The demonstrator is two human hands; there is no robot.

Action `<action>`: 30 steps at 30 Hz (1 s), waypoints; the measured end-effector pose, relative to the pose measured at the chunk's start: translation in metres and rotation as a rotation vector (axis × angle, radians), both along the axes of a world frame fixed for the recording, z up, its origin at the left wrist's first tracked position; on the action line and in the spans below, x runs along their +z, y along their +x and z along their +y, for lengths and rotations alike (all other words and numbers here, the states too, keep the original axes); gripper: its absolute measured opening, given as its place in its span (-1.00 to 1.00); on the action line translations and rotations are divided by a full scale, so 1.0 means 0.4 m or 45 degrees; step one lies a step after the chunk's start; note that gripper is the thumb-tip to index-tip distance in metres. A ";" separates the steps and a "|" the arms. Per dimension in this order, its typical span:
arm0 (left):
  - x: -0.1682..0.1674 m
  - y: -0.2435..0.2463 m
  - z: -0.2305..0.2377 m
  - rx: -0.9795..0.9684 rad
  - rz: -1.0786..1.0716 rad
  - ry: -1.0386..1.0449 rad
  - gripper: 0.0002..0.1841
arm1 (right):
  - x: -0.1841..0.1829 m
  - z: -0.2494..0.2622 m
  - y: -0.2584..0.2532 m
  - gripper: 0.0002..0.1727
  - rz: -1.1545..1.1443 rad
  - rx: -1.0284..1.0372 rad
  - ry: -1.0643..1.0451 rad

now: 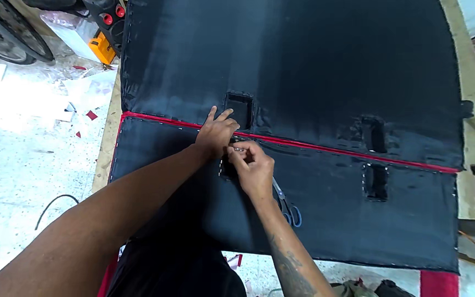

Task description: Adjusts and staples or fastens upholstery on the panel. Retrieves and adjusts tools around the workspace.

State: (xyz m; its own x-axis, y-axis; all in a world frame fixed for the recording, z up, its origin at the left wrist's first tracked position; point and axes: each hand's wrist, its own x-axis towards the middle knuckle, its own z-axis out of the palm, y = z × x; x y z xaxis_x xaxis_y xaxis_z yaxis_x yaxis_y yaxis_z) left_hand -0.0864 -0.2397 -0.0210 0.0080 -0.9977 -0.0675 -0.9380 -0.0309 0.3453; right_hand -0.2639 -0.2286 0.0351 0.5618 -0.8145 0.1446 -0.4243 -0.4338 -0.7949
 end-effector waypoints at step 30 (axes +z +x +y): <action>0.020 0.111 -0.032 -0.368 0.197 0.071 -0.47 | 0.009 -0.210 -0.167 -0.67 0.730 0.365 -0.250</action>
State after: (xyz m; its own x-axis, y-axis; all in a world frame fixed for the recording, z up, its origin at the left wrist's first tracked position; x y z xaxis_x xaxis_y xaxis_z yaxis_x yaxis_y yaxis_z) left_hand -0.0420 -0.2524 -0.0131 -0.2892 -0.9520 -0.1006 -0.8474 0.2057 0.4894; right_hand -0.3306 -0.3127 0.0388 0.7843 -0.6104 -0.1109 -0.6022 -0.7060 -0.3728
